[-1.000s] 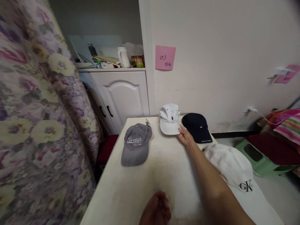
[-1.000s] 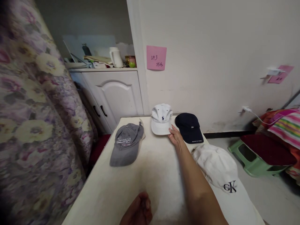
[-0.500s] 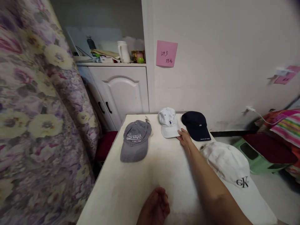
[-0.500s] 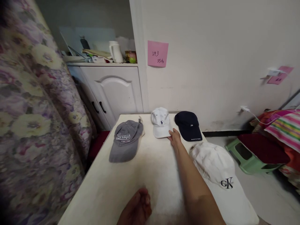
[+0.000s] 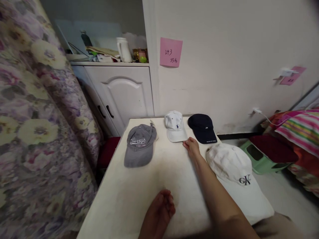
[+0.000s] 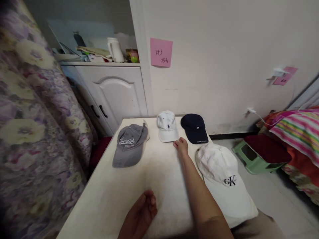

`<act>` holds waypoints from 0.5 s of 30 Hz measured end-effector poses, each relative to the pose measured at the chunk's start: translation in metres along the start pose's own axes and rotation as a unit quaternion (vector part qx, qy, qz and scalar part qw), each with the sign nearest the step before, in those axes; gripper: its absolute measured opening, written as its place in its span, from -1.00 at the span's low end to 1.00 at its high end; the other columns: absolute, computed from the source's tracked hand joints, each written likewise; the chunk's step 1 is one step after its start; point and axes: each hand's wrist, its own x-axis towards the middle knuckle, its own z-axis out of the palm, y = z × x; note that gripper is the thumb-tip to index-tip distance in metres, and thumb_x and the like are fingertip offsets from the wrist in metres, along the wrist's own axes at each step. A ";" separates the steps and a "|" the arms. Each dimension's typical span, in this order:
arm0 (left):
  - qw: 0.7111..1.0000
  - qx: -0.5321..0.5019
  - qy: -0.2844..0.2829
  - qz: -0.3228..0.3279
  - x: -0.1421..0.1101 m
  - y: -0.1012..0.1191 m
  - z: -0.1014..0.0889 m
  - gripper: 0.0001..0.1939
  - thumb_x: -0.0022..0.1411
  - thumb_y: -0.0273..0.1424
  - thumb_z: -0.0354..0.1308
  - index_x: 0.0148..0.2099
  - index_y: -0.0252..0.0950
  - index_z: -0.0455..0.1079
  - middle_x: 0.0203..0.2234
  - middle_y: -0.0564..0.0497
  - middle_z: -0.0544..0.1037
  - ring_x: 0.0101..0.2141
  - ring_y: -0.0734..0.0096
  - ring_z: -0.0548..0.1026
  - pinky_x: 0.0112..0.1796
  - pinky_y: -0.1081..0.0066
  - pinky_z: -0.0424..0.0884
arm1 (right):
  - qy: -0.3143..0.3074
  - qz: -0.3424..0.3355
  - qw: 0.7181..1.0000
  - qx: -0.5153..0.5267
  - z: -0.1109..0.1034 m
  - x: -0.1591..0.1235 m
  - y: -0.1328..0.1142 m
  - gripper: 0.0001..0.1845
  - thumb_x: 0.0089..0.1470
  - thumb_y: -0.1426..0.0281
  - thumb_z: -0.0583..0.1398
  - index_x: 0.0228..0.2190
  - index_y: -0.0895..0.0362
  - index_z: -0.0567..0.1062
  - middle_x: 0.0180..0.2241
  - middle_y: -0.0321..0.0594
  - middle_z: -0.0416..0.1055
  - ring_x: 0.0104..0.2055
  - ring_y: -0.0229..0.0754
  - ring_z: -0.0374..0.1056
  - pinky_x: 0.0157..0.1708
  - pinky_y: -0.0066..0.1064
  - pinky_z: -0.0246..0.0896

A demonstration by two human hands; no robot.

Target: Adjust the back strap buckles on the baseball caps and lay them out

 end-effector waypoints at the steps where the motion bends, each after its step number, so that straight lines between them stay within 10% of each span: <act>1: 1.000 -0.002 -0.003 0.001 0.001 0.000 -0.001 -0.82 0.08 -0.44 0.42 -0.24 -0.37 0.58 -0.41 -0.03 0.58 -0.38 0.45 0.54 -0.29 0.48 0.45 | -0.002 -0.003 1.000 -0.003 -0.001 -0.004 -0.001 -0.69 0.26 0.32 0.20 0.00 0.18 0.42 -0.04 -0.11 0.42 -0.13 -0.12 0.44 -0.18 -0.21 0.45; 15: 0.999 0.022 0.013 0.046 0.000 0.008 0.006 -0.87 0.28 -0.55 0.16 -0.14 -0.45 0.51 -0.36 -0.17 0.62 -0.38 0.35 0.60 -0.28 0.40 0.55 | -0.188 0.029 0.966 -0.176 -0.032 -0.172 -0.005 -0.78 -0.06 0.31 0.31 -0.36 0.17 0.52 -0.57 -0.30 0.48 -0.65 -0.30 0.34 -0.63 -0.51 0.22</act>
